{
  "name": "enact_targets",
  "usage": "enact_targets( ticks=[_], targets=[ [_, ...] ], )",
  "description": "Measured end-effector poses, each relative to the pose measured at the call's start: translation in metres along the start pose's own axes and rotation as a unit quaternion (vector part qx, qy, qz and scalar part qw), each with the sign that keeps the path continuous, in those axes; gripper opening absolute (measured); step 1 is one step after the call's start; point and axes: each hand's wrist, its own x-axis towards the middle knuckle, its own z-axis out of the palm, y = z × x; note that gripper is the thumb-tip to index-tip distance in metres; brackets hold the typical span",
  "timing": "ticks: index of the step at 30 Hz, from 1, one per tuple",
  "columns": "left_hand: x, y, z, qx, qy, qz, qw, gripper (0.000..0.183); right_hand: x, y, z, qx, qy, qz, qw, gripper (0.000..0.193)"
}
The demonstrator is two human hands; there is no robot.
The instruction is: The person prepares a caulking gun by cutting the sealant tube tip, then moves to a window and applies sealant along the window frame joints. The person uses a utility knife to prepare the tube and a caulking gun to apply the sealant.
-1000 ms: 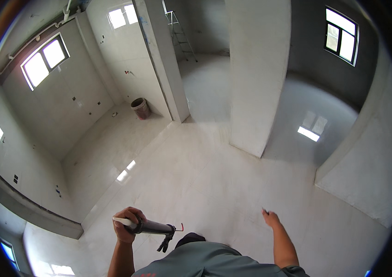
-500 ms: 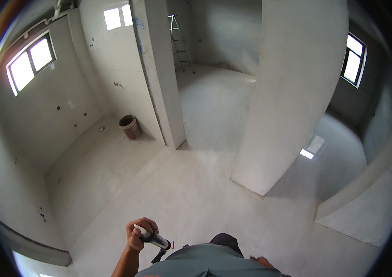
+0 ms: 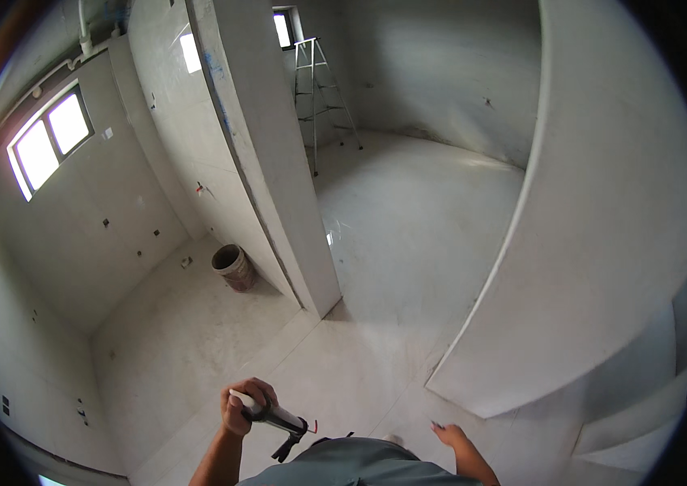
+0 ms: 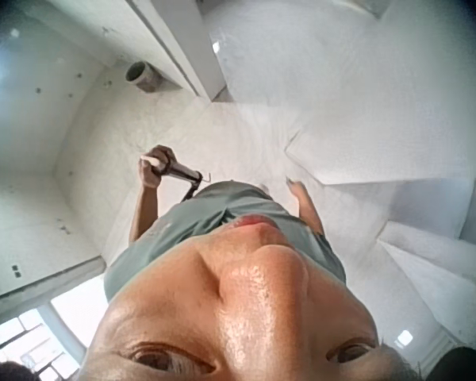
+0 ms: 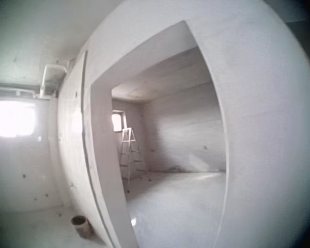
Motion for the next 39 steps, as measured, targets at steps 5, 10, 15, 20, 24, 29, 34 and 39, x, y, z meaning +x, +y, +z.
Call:
enact_targets(
  ticks=[5, 10, 15, 20, 24, 29, 34, 39],
  targets=[
    [0.098, -0.053, -0.003, -0.010, 0.007, 0.040, 0.999, 0.077, 0.092, -0.173, -0.181, 0.071, 0.096, -0.098, 0.988, 0.079],
    [0.200, -0.137, -0.021, -0.019, 0.008, 0.054, 0.998, 0.078, 0.159, -0.229, -0.244, 0.045, 0.144, -0.083, 0.985, 0.076],
    [0.333, -0.213, -0.025, -0.102, -0.044, -0.011, 0.994, 0.069, 0.240, -0.169, -0.200, 0.083, 0.152, 0.063, 0.983, 0.078],
    [0.458, -0.264, -0.014, -0.129, -0.128, -0.037, 0.983, 0.063, 0.292, -0.097, -0.149, 0.270, 0.117, 0.073, 0.953, 0.083],
    [0.560, -0.309, -0.002, -0.120, -0.140, -0.046, 0.982, 0.071, 0.365, -0.089, -0.173, 0.219, 0.066, 0.174, 0.958, 0.080],
    [0.675, -0.353, 0.019, -0.113, -0.116, -0.026, 0.987, 0.072, 0.470, -0.121, -0.266, 0.098, 0.052, 0.213, 0.971, 0.078],
    [0.782, -0.367, 0.026, -0.101, -0.109, -0.006, 0.989, 0.073, 0.549, -0.275, -0.475, 0.084, 0.192, -0.069, 0.975, 0.062],
    [0.881, -0.399, 0.035, -0.091, -0.099, 0.008, 0.991, 0.069, 0.594, -0.478, -0.683, 0.174, 0.189, -0.219, 0.941, 0.052]
  ],
)
